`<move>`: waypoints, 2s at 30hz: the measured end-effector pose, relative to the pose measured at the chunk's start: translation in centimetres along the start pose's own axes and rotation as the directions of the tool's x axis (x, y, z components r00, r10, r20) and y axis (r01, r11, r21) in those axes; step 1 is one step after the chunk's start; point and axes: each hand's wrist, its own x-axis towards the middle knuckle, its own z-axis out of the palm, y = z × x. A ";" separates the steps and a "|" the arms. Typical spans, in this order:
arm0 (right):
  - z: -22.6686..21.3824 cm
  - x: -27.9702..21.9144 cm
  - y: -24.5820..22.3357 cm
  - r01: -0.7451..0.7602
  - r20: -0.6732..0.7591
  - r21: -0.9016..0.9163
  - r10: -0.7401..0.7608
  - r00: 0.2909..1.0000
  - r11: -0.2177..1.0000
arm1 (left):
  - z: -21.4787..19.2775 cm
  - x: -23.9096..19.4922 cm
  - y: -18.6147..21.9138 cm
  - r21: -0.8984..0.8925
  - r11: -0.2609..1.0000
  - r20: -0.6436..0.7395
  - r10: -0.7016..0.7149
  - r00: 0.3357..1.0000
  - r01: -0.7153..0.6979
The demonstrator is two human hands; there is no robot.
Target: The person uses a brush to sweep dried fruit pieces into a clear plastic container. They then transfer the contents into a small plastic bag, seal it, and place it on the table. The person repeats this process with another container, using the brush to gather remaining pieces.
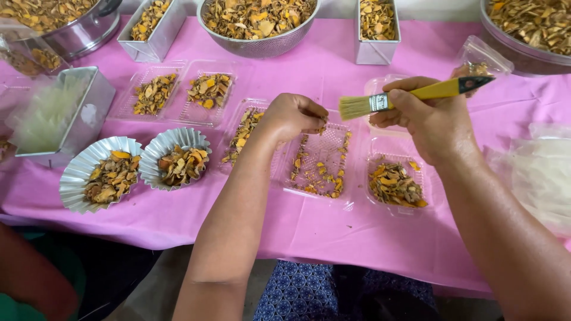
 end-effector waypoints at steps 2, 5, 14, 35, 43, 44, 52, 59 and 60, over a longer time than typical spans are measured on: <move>0.9 -0.7 0.1 0.033 -0.036 0.081 -0.030 0.999 0.996 | 0.4 0.4 -1.3 -0.173 0.984 -0.011 0.050 0.999 -0.051; 2.5 -2.8 -0.1 0.086 -0.062 0.076 -0.082 0.995 0.993 | 1.5 0.6 -3.8 -0.480 0.869 -0.055 0.105 0.993 -0.119; 3.1 -4.0 0.8 0.109 0.012 -0.021 -0.109 0.994 0.994 | 1.3 3.2 -10.2 -0.744 0.654 -0.116 0.073 0.991 -0.136; 0.4 -6.7 -4.1 -0.144 -0.088 -0.293 0.123 0.988 0.945 | 3.9 -0.5 -6.3 -0.700 0.702 -0.170 0.010 0.985 -0.127; -7.0 -9.0 -4.2 0.048 -0.173 -0.192 -0.082 0.981 0.980 | 12.3 -1.9 -3.1 0.150 0.913 0.043 0.378 0.925 -0.380; -7.4 -9.3 -4.1 0.038 -0.189 -0.192 -0.075 0.979 0.981 | 13.1 -1.6 -3.1 0.255 0.876 0.102 0.396 0.912 -0.409; -9.3 -10.6 -4.1 0.041 -0.211 -0.159 -0.075 0.975 0.986 | 14.3 -3.2 0.2 0.685 0.610 0.421 0.115 0.900 -0.399; -8.6 -10.6 -3.7 0.039 -0.197 -0.215 -0.082 0.977 0.976 | 6.8 -8.3 3.6 0.728 0.573 0.416 0.066 0.907 -0.375; -8.4 -10.5 -3.8 0.033 -0.190 -0.252 -0.083 0.978 0.967 | 5.8 -8.9 3.7 0.780 0.537 0.405 -0.041 0.913 -0.322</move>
